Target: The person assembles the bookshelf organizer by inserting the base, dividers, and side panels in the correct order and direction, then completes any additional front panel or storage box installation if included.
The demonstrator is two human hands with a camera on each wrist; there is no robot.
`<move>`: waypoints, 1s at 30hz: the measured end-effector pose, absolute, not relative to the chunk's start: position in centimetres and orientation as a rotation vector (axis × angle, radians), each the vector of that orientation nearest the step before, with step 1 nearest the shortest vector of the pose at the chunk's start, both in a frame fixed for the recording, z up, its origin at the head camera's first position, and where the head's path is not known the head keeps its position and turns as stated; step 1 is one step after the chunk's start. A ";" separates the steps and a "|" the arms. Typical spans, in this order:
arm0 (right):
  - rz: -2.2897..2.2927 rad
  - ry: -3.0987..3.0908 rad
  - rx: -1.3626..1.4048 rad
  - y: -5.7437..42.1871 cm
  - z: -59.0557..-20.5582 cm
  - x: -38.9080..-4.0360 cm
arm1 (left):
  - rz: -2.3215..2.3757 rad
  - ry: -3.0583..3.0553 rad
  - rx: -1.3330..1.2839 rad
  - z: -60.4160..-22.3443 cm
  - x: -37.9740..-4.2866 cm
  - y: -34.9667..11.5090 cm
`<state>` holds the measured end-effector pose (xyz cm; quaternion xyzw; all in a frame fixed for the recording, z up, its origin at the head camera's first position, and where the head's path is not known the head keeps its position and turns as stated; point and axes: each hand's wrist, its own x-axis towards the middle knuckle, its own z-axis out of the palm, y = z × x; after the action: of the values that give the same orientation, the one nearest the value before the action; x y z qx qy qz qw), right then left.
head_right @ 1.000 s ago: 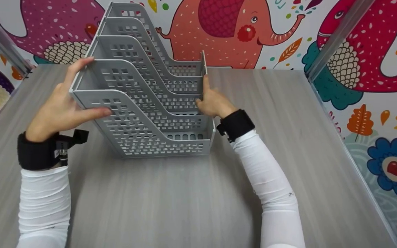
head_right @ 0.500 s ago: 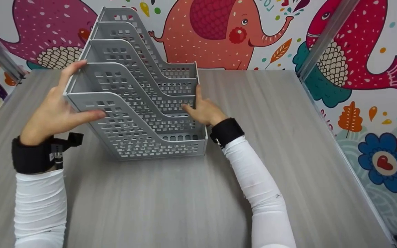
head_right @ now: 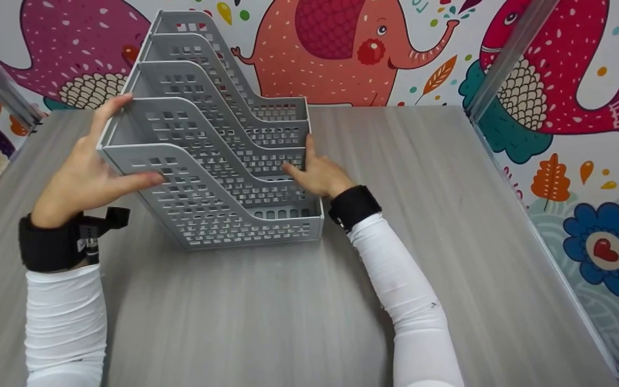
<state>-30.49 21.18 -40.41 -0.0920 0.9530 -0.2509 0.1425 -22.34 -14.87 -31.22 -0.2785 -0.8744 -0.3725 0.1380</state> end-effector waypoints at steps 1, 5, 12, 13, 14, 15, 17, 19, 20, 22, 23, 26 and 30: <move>-0.726 2.746 -0.268 21.2 -40.3 -30.6 | -1.073 -2.531 -0.803 -31.2 -22.3 -14.9; -0.743 2.735 -0.281 21.1 -40.2 -30.9 | -1.085 -2.530 -0.797 -31.0 -22.4 -15.0; -0.768 2.748 -0.308 21.1 -40.6 -30.7 | -1.124 -2.576 -0.792 -31.2 -22.2 -14.9; -0.765 2.759 -0.312 21.2 -40.7 -30.6 | -1.130 -2.586 -0.794 -31.2 -22.1 -14.9; -0.765 2.772 -0.320 21.2 -40.8 -30.5 | -1.136 -2.595 -0.796 -31.2 -22.1 -14.8; -0.775 2.785 -0.334 21.3 -40.9 -30.3 | -1.140 -2.602 -0.796 -31.2 -22.1 -14.8; -0.760 2.831 -0.378 21.4 -41.0 -30.2 | -1.137 -2.605 -0.798 -31.1 -22.1 -14.9; -0.741 2.866 -0.424 21.5 -41.1 -30.0 | -1.102 -2.591 -0.785 -31.1 -22.1 -14.9; -0.742 2.875 -0.449 21.6 -41.2 -30.0 | -1.068 -2.579 -0.773 -31.1 -22.1 -15.0; -0.744 2.880 -0.492 21.8 -41.1 -29.9 | -1.011 -2.549 -0.738 -31.1 -22.2 -15.2; -0.749 2.874 -0.511 22.0 -41.0 -29.8 | -0.980 -2.532 -0.711 -31.1 -22.2 -15.3; -0.725 2.879 -0.596 22.9 -40.6 -29.7 | -0.905 -2.487 -0.595 -31.2 -22.5 -15.8; -0.603 2.928 -0.776 24.2 -39.9 -29.4 | -0.843 -2.447 -0.359 -31.4 -23.3 -15.9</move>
<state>-29.44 24.23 -39.87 -0.2512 0.9477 -0.1952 0.0266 -23.26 -15.94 -31.37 -0.1325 -0.9040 -0.3115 0.2611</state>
